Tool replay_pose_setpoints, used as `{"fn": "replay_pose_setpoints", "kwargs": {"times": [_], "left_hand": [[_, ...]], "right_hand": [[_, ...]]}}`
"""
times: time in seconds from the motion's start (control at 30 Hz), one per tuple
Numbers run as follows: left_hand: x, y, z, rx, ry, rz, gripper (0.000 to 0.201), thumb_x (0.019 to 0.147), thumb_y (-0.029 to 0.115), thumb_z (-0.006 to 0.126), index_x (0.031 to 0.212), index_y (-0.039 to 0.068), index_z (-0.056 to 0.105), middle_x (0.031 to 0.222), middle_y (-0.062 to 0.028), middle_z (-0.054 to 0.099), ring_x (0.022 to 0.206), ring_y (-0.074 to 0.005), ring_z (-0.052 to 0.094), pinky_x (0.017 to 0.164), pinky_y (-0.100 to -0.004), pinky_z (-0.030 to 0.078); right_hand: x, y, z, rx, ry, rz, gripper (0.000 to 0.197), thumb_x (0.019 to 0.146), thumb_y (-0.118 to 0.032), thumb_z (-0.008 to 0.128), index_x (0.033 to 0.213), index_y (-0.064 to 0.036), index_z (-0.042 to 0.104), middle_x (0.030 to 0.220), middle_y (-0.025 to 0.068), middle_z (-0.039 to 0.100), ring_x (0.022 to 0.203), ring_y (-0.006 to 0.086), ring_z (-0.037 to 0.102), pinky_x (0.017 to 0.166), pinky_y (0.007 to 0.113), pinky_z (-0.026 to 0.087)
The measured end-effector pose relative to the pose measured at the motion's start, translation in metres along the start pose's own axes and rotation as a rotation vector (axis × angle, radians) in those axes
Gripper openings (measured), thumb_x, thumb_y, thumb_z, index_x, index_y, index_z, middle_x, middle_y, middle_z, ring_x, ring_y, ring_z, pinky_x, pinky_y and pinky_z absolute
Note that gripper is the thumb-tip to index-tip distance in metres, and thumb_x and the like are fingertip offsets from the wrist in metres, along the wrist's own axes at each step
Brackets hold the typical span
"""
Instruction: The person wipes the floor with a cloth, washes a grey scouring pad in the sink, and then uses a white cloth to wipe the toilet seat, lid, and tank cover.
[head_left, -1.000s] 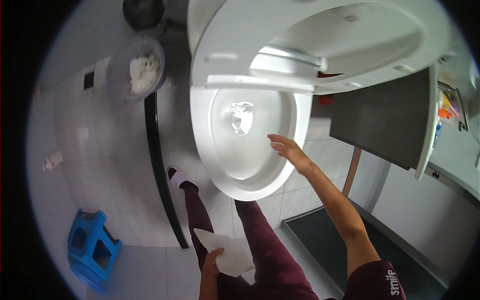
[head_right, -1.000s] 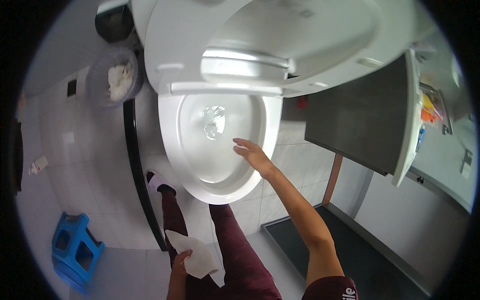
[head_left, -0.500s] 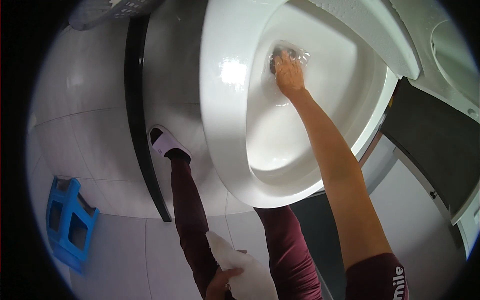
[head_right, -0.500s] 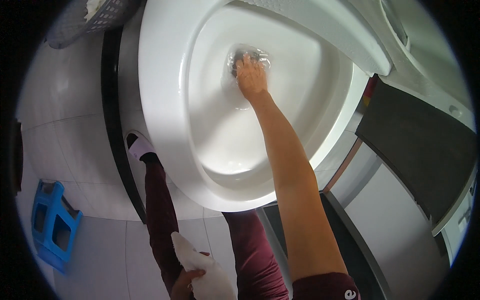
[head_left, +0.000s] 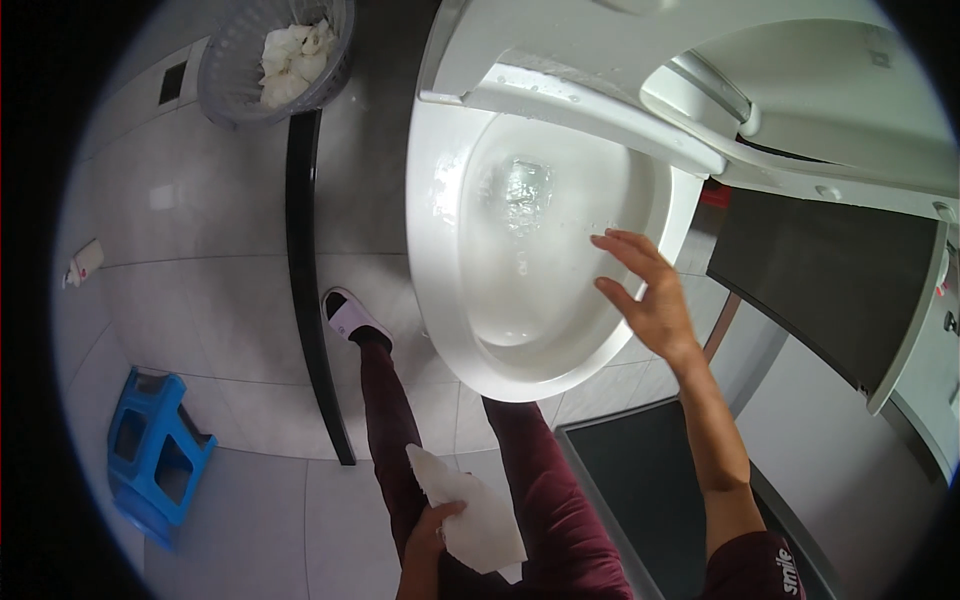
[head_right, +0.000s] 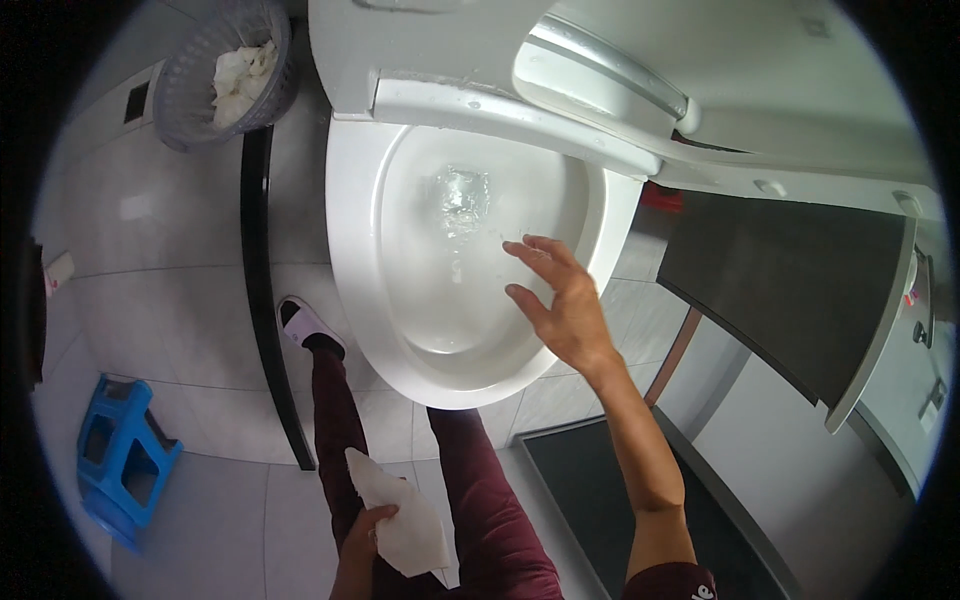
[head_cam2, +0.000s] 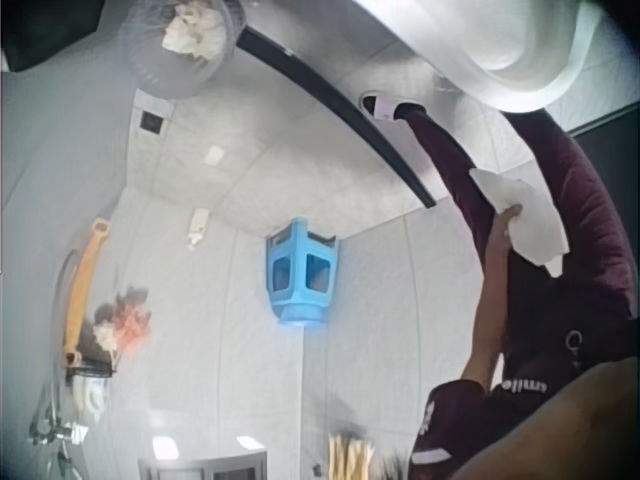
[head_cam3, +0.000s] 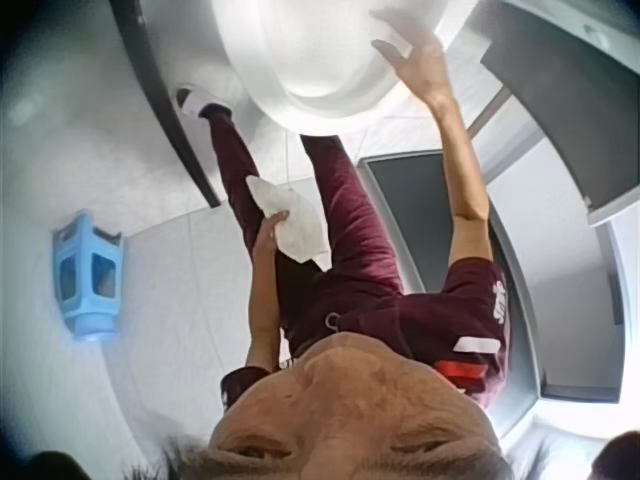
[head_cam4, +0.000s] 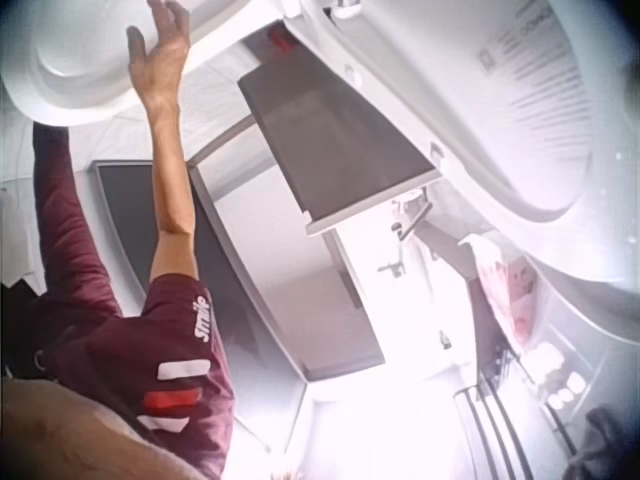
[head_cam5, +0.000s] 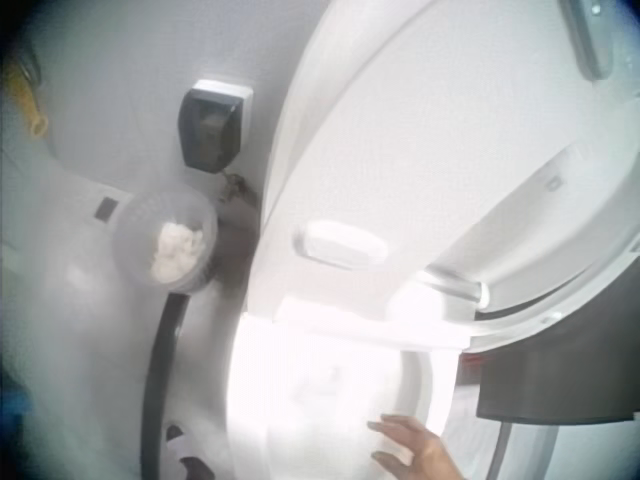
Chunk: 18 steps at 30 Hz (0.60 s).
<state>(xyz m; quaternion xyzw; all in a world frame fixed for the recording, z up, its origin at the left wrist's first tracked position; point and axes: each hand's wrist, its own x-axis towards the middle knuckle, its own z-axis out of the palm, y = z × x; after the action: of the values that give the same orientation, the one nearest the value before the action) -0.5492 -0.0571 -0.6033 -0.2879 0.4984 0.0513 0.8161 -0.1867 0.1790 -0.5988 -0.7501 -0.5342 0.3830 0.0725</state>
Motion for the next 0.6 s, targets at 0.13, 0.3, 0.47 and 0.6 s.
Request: {"fn": "replay_pose_setpoints", "kwargs": {"times": [0.13, 0.3, 0.47, 0.6], "left_hand": [[0.0, -0.006, -0.019, -0.004, 0.008, -0.03, 0.043, 0.075, 0.006, 0.058, 0.117, 0.003, 0.047, 0.104, -0.0088, 0.056, 0.097, -0.0224, 0.054, 0.083, -0.0337, 0.045], [-0.008, 0.018, 0.029, 0.06, 0.004, -0.016, 0.04, 0.076, 0.007, 0.06, 0.114, 0.004, 0.049, 0.101, -0.0082, 0.058, 0.093, -0.0216, 0.056, 0.081, -0.0338, 0.046], [-0.021, 0.039, 0.049, 0.092, 0.015, 0.159, 0.038, 0.077, 0.005, 0.058, 0.113, 0.004, 0.049, 0.1, -0.0088, 0.058, 0.091, -0.0216, 0.058, 0.079, -0.034, 0.048], [-0.014, 0.06, 0.068, 0.212, 0.128, 0.356, 0.043, 0.074, 0.005, 0.056, 0.116, 0.004, 0.046, 0.107, -0.0097, 0.054, 0.099, -0.0236, 0.054, 0.085, -0.0375, 0.045]], "right_hand": [[0.009, -0.034, -0.043, 0.797, -0.187, -0.09, 0.028, 0.079, -0.009, 0.059, 0.106, -0.0049, 0.061, 0.107, 0.0126, 0.059, 0.102, 0.0274, 0.056, 0.088, 0.038, 0.046], [0.041, 0.049, 0.064, 0.8, -0.279, -0.031, 0.038, 0.085, -0.025, 0.051, 0.119, -0.008, 0.049, 0.11, 0.0164, 0.053, 0.108, 0.0369, 0.047, 0.088, 0.052, 0.039], [-0.01, 0.016, 0.122, -0.31, -0.057, 0.085, 0.048, 0.078, -0.028, 0.061, 0.124, -0.024, 0.047, 0.13, 0.0141, 0.036, 0.122, 0.0406, 0.029, 0.092, 0.058, 0.031], [-0.093, -0.035, 0.105, 0.129, -0.102, -0.017, 0.058, 0.074, -0.036, 0.065, 0.127, -0.0219, 0.044, 0.128, 0.02, 0.036, 0.118, 0.0432, 0.034, 0.091, 0.048, 0.036]]}}
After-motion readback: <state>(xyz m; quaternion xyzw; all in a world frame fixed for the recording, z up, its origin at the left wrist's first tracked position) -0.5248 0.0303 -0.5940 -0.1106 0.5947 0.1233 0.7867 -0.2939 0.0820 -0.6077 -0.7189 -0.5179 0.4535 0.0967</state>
